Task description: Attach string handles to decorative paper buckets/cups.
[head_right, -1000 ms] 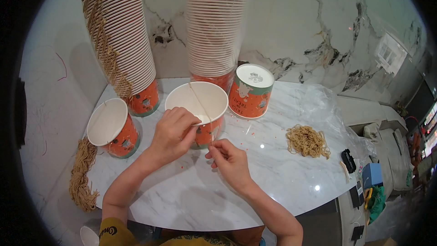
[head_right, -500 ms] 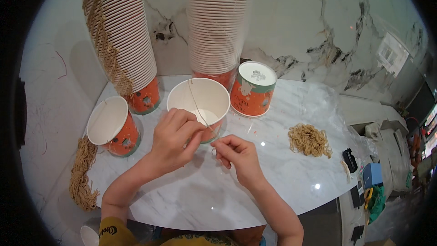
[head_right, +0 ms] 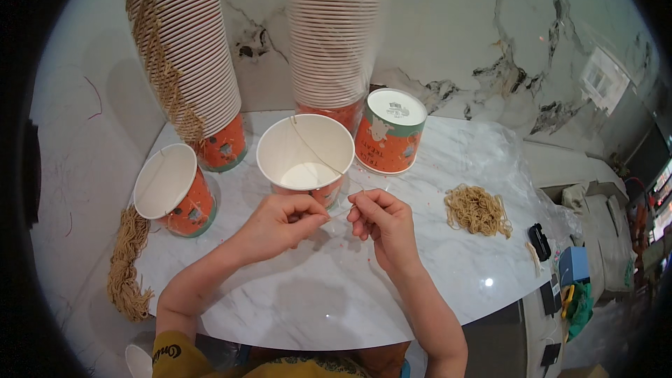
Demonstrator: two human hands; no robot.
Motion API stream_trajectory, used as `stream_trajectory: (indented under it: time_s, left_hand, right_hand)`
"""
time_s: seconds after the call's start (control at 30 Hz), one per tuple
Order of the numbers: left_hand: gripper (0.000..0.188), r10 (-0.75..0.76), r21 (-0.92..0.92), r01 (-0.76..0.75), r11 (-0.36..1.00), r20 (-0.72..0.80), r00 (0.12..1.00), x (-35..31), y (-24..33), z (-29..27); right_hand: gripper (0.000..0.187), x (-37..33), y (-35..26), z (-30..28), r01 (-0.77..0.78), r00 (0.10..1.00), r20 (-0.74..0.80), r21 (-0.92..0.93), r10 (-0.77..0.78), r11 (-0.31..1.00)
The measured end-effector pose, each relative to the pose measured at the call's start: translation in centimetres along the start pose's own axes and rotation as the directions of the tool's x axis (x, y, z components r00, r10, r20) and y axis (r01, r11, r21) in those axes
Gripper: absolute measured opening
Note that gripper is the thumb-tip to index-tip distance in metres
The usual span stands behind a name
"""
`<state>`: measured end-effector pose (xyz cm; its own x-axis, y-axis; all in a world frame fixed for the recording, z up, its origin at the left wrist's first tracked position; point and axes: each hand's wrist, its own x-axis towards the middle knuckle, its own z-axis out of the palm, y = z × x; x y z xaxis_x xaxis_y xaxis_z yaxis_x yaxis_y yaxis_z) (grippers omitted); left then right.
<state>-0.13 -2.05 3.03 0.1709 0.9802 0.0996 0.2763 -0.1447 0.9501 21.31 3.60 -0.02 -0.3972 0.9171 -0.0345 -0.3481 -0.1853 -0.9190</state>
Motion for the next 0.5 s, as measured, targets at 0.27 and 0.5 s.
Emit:
stream_trajectory:
  time_s: [0.27,0.5]
  left_hand:
    - [0.016,0.064,0.409,-0.101,0.907,0.104,0.993,-0.3,0.7,-2.9]
    - [0.016,0.146,0.603,-0.084,0.793,-0.054,0.988,-0.8,1.8,-4.1]
  right_hand:
    - [0.016,0.6,0.3,-0.3,0.037,0.997,-0.070,-0.002,-0.037,0.999]
    - [0.017,1.2,0.8,-0.7,0.024,0.994,-0.111,0.028,-0.020,0.999]
